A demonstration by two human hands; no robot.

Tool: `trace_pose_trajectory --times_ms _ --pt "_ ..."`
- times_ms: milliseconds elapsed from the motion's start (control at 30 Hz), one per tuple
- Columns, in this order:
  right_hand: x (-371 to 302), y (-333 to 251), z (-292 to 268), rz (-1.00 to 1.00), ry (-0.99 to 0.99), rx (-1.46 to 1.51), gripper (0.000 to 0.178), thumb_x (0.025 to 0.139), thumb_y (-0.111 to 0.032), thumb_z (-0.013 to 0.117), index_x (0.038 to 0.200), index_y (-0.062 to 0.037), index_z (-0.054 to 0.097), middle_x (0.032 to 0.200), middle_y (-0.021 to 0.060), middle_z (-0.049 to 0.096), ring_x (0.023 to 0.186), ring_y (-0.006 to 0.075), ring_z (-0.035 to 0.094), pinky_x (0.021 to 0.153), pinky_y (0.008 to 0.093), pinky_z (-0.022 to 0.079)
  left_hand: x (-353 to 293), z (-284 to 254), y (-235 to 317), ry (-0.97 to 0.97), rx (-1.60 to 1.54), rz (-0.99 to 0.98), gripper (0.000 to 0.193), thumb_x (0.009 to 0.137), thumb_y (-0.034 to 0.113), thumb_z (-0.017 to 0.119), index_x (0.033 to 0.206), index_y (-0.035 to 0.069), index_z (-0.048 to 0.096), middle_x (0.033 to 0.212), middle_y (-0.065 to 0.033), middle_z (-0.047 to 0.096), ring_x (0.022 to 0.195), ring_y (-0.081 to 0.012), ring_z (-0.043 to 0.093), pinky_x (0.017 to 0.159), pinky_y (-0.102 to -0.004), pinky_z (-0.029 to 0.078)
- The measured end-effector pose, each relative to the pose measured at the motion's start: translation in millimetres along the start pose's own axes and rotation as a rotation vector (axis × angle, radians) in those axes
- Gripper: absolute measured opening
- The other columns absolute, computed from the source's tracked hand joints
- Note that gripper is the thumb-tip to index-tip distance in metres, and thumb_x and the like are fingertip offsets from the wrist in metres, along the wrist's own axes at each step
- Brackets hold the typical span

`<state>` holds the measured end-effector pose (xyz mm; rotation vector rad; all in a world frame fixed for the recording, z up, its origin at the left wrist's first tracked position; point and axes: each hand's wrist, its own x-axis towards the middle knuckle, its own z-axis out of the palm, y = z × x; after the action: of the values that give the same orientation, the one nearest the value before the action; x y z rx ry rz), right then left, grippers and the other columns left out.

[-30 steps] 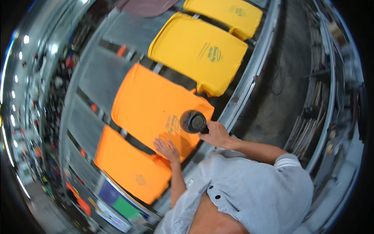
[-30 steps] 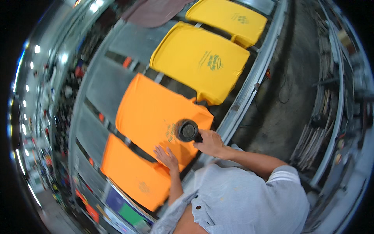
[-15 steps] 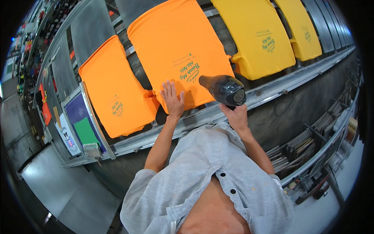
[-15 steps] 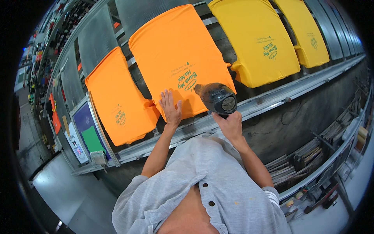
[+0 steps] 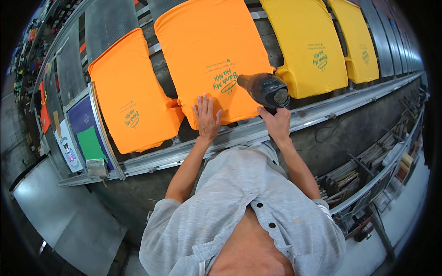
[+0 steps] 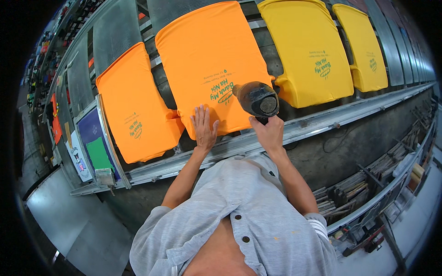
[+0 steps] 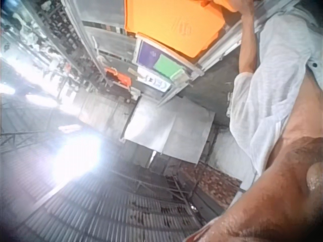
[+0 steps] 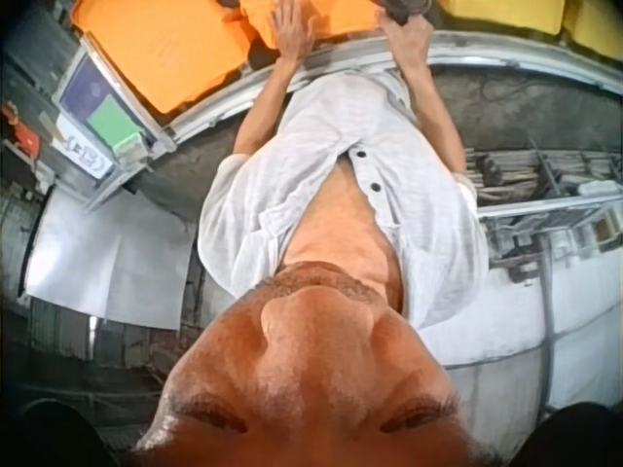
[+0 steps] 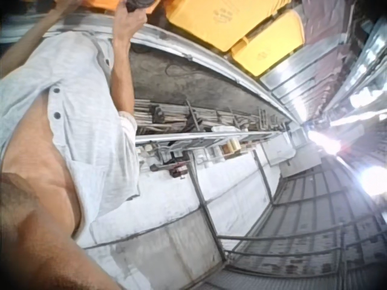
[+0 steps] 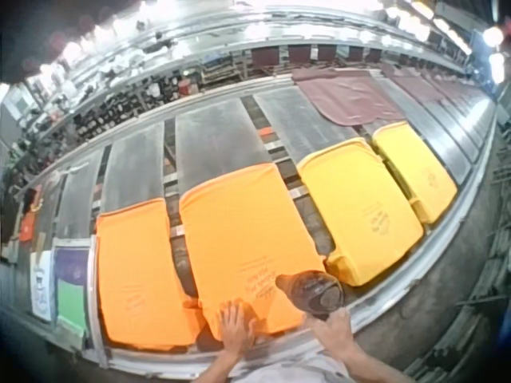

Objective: The person uses a squeegee to apply green ink onto a screen printing frame placed over a t-shirt. They then use a heat gun to dry the printed design on several yellow and orange t-shirts laid out on a metal rack.

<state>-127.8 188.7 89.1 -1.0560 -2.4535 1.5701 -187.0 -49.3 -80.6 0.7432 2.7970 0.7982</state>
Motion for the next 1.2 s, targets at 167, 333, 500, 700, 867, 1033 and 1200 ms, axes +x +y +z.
trace_pose_trajectory --times_ms 167,333,500,700,867,1033,1200 --pt "13 -1 2 -0.018 0.012 0.012 0.019 0.084 -0.013 0.075 0.089 0.0045 0.071 0.063 0.0066 0.064 0.058 0.0123 0.058 0.058 0.0312 0.047 1 5 -6 0.015 0.000 -0.003 0.068 0.098 0.030 0.063 0.153 -0.002 0.038 0.166 -0.0198 0.025 0.156 -0.0396 0.016 0.124 -0.0593 0.010" --pt "31 -10 7 -0.084 0.023 -0.040 0.021 0.084 -0.015 0.075 0.088 0.0053 0.070 0.063 0.0064 0.064 0.057 0.0127 0.059 0.058 0.0309 0.048 0 7 -8 0.000 0.023 -0.014 0.068 0.099 0.032 0.063 0.153 -0.002 0.038 0.167 -0.0190 0.025 0.156 -0.0381 0.016 0.124 -0.0586 0.010" --pt "54 -15 16 -0.046 0.022 -0.017 0.025 0.083 -0.018 0.076 0.091 0.0055 0.069 0.067 0.0087 0.065 0.060 0.0151 0.061 0.061 0.0327 0.049 -3 5 -8 0.003 0.026 -0.021 0.067 0.100 0.033 0.061 0.152 -0.003 0.038 0.167 -0.0185 0.024 0.156 -0.0374 0.016 0.125 -0.0582 0.009" --pt "69 -23 25 -0.033 -0.022 0.006 0.028 0.083 -0.020 0.077 0.093 0.0054 0.070 0.068 0.0061 0.066 0.059 0.0125 0.061 0.059 0.0297 0.050 -10 2 -10 0.005 0.001 -0.035 0.065 0.101 0.032 0.061 0.151 -0.003 0.040 0.167 -0.0188 0.025 0.156 -0.0375 0.017 0.125 -0.0581 0.009" --pt "71 -35 41 -0.011 -0.108 0.073 0.028 0.080 -0.019 0.079 0.087 0.0057 0.067 0.064 0.0034 0.063 0.061 0.0083 0.053 0.056 0.0300 0.045 -12 2 -11 -0.011 0.002 -0.051 0.064 0.100 0.031 0.061 0.151 -0.004 0.041 0.167 -0.0187 0.025 0.156 -0.0378 0.018 0.125 -0.0576 0.011" --pt "71 -33 62 -0.055 -0.179 0.078 0.025 0.082 -0.019 0.078 0.082 0.0040 0.067 0.064 0.0028 0.061 0.058 0.0082 0.055 0.054 0.0291 0.044 -15 -3 -9 -0.012 -0.048 -0.074 0.066 0.100 0.028 0.061 0.153 -0.003 0.037 0.167 -0.0197 0.024 0.156 -0.0373 0.017 0.125 -0.0554 0.013" --pt "55 -39 60 -0.050 -0.266 0.024 0.025 0.082 -0.019 0.078 0.084 0.0028 0.067 0.063 0.0018 0.060 0.057 0.0087 0.055 0.053 0.0288 0.044 -19 -9 -12 0.105 -0.264 -0.079 0.068 0.101 0.025 0.060 0.155 -0.005 0.032 0.166 -0.0240 0.023 0.155 -0.0400 0.018 0.124 -0.0551 0.016"
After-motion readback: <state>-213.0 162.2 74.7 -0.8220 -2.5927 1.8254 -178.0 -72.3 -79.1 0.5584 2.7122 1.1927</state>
